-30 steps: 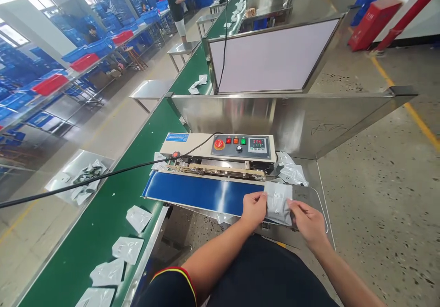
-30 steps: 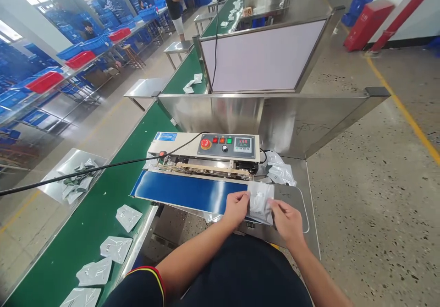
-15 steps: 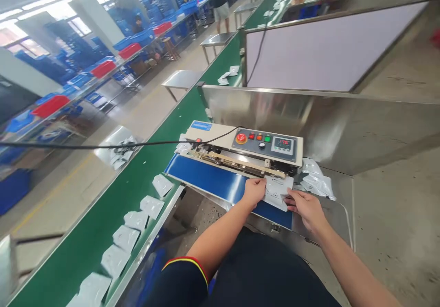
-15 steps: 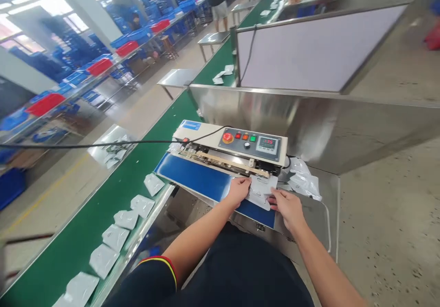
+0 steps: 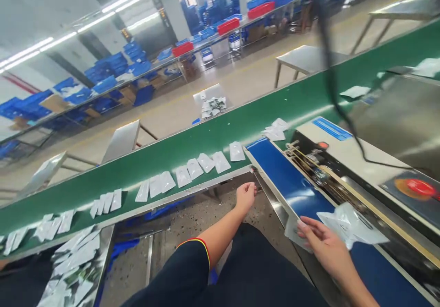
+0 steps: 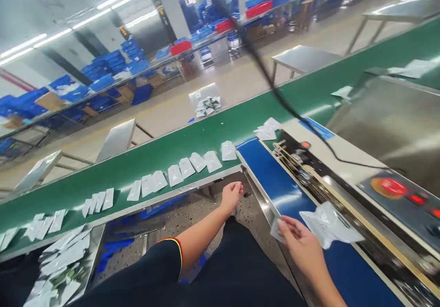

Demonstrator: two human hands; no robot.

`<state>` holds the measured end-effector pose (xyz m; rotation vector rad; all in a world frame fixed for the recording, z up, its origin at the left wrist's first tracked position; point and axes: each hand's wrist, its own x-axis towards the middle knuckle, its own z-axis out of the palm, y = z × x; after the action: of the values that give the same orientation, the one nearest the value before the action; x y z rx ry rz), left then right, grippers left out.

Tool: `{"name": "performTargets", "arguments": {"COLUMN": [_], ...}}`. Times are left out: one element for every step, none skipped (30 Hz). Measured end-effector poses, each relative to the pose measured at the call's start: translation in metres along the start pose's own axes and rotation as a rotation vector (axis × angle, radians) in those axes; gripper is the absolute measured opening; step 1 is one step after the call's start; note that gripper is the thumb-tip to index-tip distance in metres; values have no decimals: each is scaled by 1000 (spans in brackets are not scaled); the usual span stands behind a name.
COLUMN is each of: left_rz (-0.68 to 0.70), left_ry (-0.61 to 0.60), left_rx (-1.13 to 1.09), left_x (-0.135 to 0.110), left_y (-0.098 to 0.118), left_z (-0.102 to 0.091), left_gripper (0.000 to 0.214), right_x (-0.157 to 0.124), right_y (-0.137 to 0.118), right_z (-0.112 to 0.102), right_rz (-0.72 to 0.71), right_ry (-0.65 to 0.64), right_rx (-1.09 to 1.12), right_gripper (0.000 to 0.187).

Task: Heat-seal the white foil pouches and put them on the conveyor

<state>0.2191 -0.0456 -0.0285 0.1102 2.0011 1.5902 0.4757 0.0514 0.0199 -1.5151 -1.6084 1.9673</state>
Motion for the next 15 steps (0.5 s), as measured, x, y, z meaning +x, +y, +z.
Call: {"name": "performTargets", "arguments": {"left_rz": [-4,-9,-16,-29,-41,-48,-49,-43,-33,-23,-20,-26,-36,-45,-52], "left_ry": [36,63,85,102,114,118,112,104,96,95,102,119,143,171,198], "left_rx": [-14,-32,-49,-71,-90,-102,-104,-95,-78,-57,-40,-28,-19,-11,-4], "left_x": [12,23,34,44,53,61,67,72,77,80,84,87,91,95,100], "left_y": [-3,-5,-8,-11,-14,-17,-21,-25,-28,-32,-35,-37,-39,-40,-40], "left_z": [-16,-31,-44,-57,-69,-80,-92,-103,-114,-125,-135,-145,-155,-164,-173], "left_gripper": [49,49,48,47,47,46,45,44,43,42,41,41,40,40,40], "right_x": [20,42,67,94,124,155,187,218,248,276,300,320,337,350,360], "right_y": [-21,-43,-68,-93,-119,-145,-168,-189,-206,-218,-226,-231,-231,-230,-226], "right_z": [30,62,96,129,163,195,225,252,275,294,309,319,326,329,331], "right_rz": [-67,-140,-219,-294,-360,-415,-444,-447,-418,-359,-316,-271,-238,-224,-224], "right_ry": [-40,-66,-83,-93,-99,-107,-110,-92,-45,6,42,74,95,103,102], "right_rx": [-20,-55,-111,-190,-298,-429,-589,-781,-987,-1134,-1214,-1267,-1282,-1271,-1254], "right_gripper": [80,83,84,83,80,76,70,64,58,51,44,39,35,31,28]}}
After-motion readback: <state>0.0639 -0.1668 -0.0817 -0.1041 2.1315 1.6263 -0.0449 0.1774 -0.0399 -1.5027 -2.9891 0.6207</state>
